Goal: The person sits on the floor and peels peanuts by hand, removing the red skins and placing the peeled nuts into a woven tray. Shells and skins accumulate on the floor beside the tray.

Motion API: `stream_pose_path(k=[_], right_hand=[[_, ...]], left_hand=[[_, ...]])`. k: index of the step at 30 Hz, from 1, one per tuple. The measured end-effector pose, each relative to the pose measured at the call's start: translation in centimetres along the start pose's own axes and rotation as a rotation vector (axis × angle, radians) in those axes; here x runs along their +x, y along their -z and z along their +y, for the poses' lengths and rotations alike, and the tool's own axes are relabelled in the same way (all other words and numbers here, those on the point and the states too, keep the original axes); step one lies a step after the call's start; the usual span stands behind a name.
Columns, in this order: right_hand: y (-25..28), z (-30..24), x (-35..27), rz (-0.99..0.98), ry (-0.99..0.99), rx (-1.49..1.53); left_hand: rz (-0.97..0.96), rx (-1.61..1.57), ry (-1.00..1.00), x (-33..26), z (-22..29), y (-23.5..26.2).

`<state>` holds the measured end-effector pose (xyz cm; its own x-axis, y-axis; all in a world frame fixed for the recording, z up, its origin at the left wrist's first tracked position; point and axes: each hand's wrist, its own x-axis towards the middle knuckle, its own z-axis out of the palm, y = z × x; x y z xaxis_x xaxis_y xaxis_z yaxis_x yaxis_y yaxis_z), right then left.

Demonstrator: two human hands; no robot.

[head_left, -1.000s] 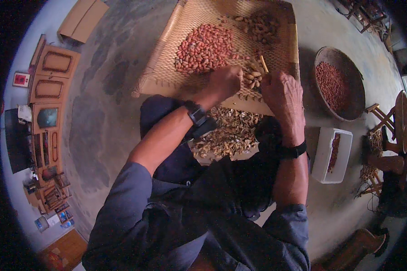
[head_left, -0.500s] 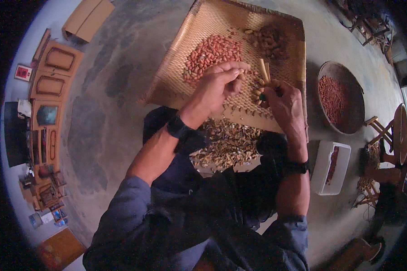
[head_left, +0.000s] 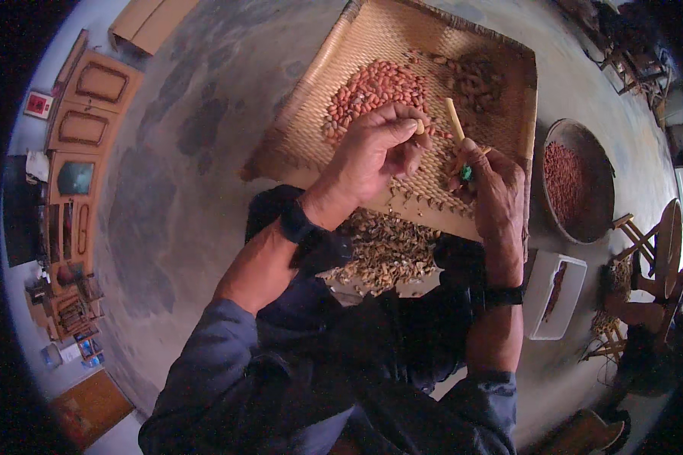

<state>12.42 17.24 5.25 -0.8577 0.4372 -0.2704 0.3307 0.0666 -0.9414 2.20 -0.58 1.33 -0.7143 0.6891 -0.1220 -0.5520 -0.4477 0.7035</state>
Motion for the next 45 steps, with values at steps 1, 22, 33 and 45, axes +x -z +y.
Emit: stream_pose_path(k=[1, 22, 33, 45], right_hand=[[-0.1, -0.1, 0.0, -0.020, -0.006, -0.005], [-1.9, 0.7, -0.5, 0.013, 0.190, 0.045], [-2.6, 1.1, -0.8, -0.031, 0.358, -0.131], [-2.7, 1.0, -1.0, 0.028, 0.440, -0.315]], left_hand=[[-0.001, 0.020, -0.009, 0.0, -0.1, 0.1], [0.117, 0.028, -0.007, 0.1, -0.6, -1.0], [0.131, 0.173, -0.030, -0.3, -1.3, -1.3], [0.142, 0.204, -0.029, -0.4, -1.6, -1.2]])
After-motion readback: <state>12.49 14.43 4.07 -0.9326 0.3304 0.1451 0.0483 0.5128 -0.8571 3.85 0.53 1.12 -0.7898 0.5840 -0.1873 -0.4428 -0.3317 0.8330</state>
